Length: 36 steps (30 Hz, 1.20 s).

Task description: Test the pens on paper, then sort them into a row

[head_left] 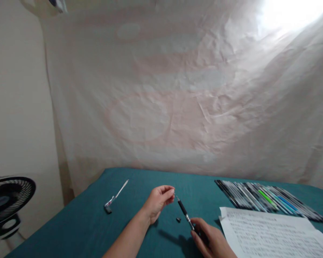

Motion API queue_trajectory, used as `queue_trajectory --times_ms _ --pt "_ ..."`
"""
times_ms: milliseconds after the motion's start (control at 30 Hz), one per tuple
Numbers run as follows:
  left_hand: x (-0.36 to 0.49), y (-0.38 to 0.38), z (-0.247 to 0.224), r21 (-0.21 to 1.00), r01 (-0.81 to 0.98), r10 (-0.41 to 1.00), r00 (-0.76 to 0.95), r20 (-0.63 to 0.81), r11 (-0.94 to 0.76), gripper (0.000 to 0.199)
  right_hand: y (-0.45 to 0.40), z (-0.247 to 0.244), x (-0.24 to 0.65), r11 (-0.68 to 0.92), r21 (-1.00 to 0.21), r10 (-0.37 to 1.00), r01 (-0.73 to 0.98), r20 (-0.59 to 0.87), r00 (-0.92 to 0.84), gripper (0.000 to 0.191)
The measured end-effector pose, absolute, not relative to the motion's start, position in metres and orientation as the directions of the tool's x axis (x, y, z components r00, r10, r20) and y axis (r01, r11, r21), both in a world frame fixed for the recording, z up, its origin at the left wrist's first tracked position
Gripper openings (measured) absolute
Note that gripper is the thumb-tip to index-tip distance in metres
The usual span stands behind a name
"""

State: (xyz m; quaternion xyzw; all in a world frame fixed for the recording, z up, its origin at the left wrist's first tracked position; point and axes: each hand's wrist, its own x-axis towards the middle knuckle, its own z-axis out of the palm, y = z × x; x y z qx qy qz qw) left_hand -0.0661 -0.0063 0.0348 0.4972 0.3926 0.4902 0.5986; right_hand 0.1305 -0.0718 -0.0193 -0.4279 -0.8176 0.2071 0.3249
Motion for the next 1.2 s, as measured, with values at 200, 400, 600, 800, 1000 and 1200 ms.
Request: queue_trajectory --times_ms 200,400,600,800,1000,1200 --pt "-0.0659 -0.0064 0.0344 0.975 -0.216 0.971 0.241 0.004 0.050 0.029 -0.0742 -0.0187 0.1300 0.538 -0.634 0.842 0.556 0.368 -0.395 0.021" --pt "-0.0644 -0.0090 0.0373 0.979 -0.195 0.963 0.270 -0.002 0.056 0.030 -0.0759 -0.0148 0.1293 0.545 -0.645 0.836 0.536 0.371 -0.404 0.021" --pt "-0.0664 -0.0085 0.0373 0.979 -0.197 0.962 0.273 0.008 0.048 0.029 -0.0754 -0.0160 0.1286 0.543 -0.639 0.838 0.545 0.372 -0.399 0.022" --pt "-0.0673 -0.0084 0.0386 0.985 -0.169 0.960 0.278 0.002 0.046 0.030 -0.0748 -0.0173 0.1293 0.548 -0.637 0.835 0.541 0.385 -0.393 0.021" --pt "-0.0658 -0.0077 0.0372 0.986 -0.163 0.958 0.285 0.006 0.043 0.030 -0.0742 -0.0173 0.1289 0.543 -0.647 0.838 0.536 0.375 -0.396 0.021" --pt "-0.0648 -0.0094 0.0358 0.992 -0.120 0.952 0.305 0.002 0.036 0.030 -0.0744 -0.0184 0.1288 0.554 -0.638 0.831 0.535 0.388 -0.398 0.020"
